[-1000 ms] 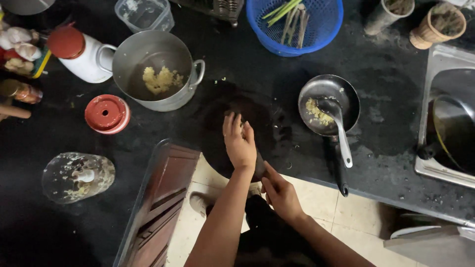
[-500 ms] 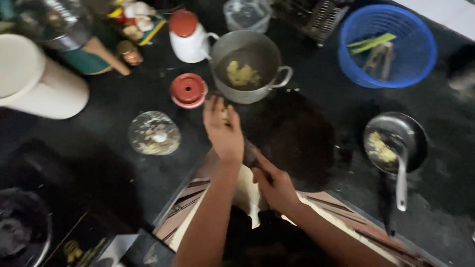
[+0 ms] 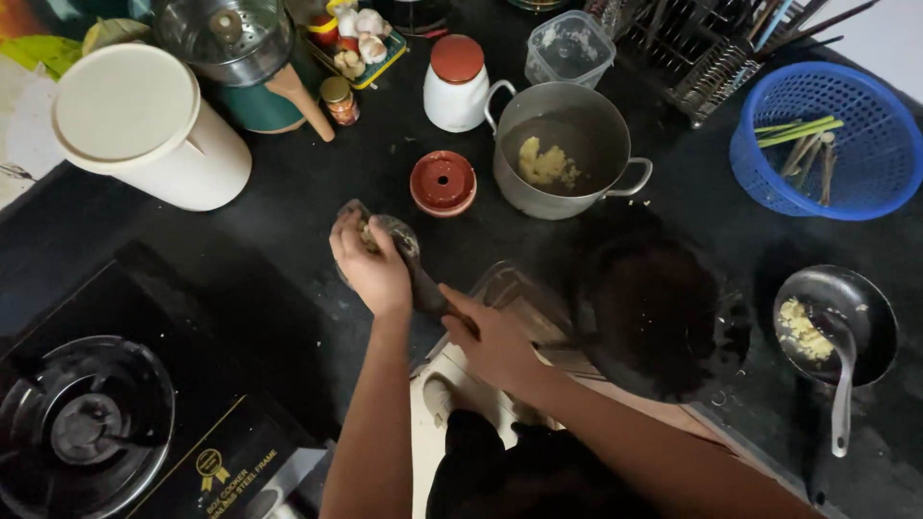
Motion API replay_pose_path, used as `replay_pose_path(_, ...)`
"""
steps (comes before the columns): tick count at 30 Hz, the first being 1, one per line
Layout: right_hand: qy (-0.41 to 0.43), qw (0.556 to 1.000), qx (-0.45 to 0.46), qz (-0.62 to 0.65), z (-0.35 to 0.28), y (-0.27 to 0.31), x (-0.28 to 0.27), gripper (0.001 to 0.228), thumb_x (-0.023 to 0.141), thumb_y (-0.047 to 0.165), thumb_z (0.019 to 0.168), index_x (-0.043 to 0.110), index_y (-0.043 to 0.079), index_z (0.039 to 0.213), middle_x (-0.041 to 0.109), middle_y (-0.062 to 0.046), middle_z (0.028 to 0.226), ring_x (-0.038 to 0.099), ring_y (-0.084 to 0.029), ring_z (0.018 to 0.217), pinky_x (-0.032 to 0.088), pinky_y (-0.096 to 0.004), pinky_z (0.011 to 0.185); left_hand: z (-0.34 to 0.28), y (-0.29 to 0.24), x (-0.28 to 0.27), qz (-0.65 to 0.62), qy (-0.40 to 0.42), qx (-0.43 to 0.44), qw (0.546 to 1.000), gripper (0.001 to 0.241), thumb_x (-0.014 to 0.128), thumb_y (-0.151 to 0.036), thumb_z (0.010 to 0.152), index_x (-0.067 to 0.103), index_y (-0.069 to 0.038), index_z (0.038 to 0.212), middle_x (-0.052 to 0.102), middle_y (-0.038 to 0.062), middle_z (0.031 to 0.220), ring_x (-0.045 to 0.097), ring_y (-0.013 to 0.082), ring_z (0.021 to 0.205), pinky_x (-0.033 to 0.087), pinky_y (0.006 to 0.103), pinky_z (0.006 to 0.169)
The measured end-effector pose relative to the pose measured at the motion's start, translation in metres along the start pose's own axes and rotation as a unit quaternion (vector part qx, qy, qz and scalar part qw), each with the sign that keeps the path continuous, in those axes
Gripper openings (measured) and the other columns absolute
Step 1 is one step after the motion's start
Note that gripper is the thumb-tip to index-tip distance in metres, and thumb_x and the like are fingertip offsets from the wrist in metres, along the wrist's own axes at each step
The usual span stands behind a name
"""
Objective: Prepare ingredients by chopping them with a knife and then using a manual food processor.
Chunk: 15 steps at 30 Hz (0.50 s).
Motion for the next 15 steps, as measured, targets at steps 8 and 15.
replay_pose_path(8,-0.08,0.996,-0.008,-0.049,-0.006,-0.006,-0.027,0.046,0.063,0.025,0.104,0.06,0.019,0.15,0.08,-0.01,0.081,0.073,-0.02,0.063,0.061,-0.034,0.055,-0.005,0.022,0.009,0.047,0.008,0.0,0.999,0.016,0.077,-0.027,0.095,0.073,-0.011,0.097,0.064,0.006,0.103,0.069,0.0302,0.101,0.058,0.0414,0.088)
replay_pose_path(15,-0.071,0.975,0.089,0.189,-0.008,0.006,-0.043,0.048,0.062,0.011,0.099,0.059,0.007,0.147,0.074,-0.019,0.07,0.064,-0.021,0.043,0.056,-0.031,0.039,-0.009,0.048,0.011,-0.278,-0.01,-0.162,0.947,0.025,0.043,-0.009,0.111,0.064,-0.006,0.124,0.074,0.015,0.099,0.069,0.0222,0.098,0.052,0.0417,0.099)
Point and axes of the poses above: each hand's wrist, its own z-axis towards the middle knuckle, its own x-axis out of the palm, y = z × x, the point moved 3 cm from there along z, towards the middle knuckle
